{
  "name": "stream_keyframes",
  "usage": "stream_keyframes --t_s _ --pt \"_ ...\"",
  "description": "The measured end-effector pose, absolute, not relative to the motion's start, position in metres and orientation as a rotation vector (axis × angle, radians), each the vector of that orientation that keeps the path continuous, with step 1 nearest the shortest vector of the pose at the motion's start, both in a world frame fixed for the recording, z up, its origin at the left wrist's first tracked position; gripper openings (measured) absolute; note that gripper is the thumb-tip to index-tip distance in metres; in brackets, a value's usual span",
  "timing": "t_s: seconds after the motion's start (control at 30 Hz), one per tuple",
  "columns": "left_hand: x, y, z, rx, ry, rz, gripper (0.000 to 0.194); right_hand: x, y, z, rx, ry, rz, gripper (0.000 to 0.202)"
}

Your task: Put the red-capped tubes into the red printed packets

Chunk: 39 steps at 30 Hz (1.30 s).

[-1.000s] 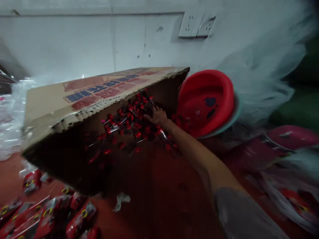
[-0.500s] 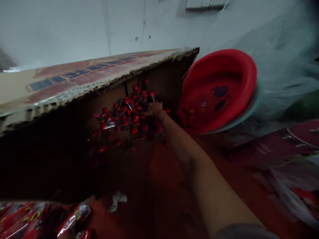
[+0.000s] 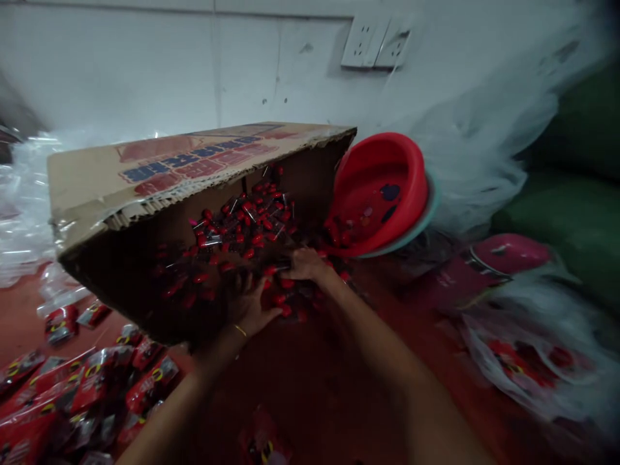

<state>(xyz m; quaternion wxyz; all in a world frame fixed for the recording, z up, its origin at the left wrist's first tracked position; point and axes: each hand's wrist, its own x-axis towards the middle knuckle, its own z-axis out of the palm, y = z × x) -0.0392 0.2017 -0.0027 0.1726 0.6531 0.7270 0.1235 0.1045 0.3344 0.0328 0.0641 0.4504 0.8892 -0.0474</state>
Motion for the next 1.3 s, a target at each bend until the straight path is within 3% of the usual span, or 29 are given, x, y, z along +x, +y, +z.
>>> stream_keyframes --t_s 0.33,0.47,0.67,0.83,1.07,1.3 --pt "0.017 0.171 -0.018 2.11 1.398 0.358 0.075 0.183 0.293 0.036 1.184 2.645 -0.23 0.074" --pt "0.014 0.171 -0.007 2.057 1.232 0.484 0.054 0.181 0.32 0.066 1.057 2.749 -0.388 0.066" --pt "-0.02 0.177 -0.003 2.004 1.552 0.491 0.044 0.077 0.397 0.071 1.49 2.807 0.055 0.037" --pt "-0.038 0.176 -0.021 2.063 1.57 0.48 0.042 0.014 0.451 0.037 1.556 2.809 0.045 0.061" --pt "-0.036 0.183 -0.024 2.022 1.554 0.367 0.044 0.027 0.445 0.006 1.431 2.876 0.051 0.048" --pt "-0.041 0.181 -0.026 2.079 1.648 0.308 0.043 0.079 0.387 0.023 1.269 2.849 -0.003 0.047"
